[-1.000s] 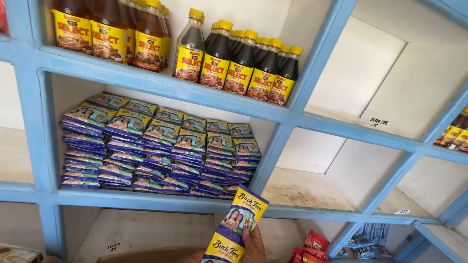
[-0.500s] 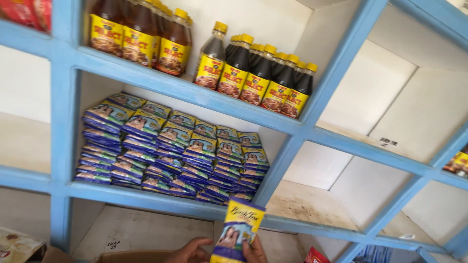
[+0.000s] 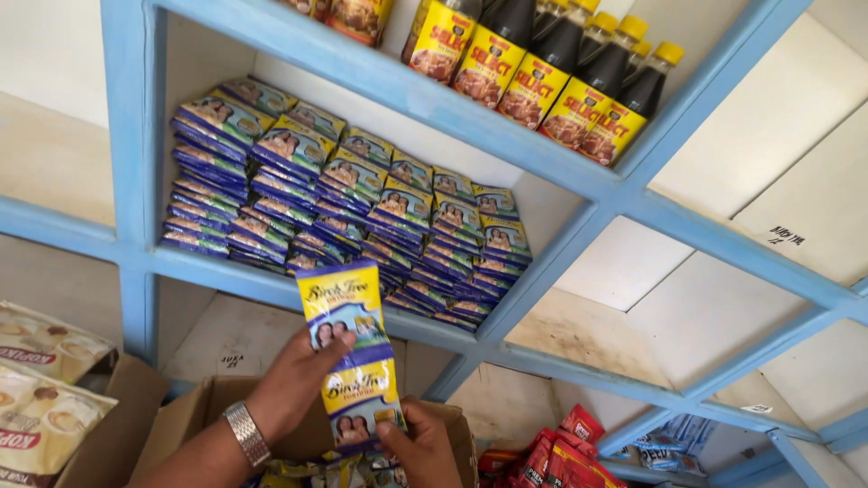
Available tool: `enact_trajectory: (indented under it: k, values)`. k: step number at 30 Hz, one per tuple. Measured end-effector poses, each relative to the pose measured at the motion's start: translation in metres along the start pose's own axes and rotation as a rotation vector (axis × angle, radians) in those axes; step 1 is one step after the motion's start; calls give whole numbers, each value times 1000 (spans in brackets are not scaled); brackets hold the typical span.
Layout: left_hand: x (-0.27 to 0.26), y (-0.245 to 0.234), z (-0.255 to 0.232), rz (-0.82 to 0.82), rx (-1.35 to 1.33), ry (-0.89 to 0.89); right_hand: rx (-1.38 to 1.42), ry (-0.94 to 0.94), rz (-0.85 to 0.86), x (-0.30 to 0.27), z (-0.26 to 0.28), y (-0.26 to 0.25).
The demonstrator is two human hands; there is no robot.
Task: The person takes small yellow and blue packets from a cardboard box and places them onto a blue metal shelf. They arrange the packets in neat rows, filling the available space on the shelf alongside other products.
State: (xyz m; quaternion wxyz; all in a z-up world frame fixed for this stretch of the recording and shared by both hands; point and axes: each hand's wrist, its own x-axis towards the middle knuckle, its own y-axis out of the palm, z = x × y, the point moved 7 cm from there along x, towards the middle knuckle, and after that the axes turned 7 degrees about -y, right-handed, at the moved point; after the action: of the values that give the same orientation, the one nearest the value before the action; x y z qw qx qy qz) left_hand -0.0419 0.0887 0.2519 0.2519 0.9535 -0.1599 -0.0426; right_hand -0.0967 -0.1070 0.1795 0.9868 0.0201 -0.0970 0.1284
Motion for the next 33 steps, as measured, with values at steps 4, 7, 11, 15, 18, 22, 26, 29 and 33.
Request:
enact_trajectory:
  k: [4,7,11,15,18,22,26,29,33]
  values:
    - [-3,-11,-25,-78,-32,75,12,123,-179,2,-12,-9]
    - [-3,-16,-25,-91,-55,76,-58,6,-166,0,-1,-1]
    - [1,-21,-22,-93,-88,72,-114,-62,-171,-3,10,5]
    - [2,-24,-13,-116,-104,55,-97,-185,-132,-7,-5,2]
    - [2,-26,-20,-126,-40,45,-73,-150,-103,4,-35,-5]
    - [-4,-16,-21,-81,59,-29,-51,49,-98,3,-54,-11]
    - [-5,-8,-14,-40,79,-71,61,112,71,3,-25,2]
    - [-9,6,-4,12,145,-77,59,-23,-147,5,14,-5]
    - [-13,32,18,150,335,0,42,-301,-368,2,47,-17]
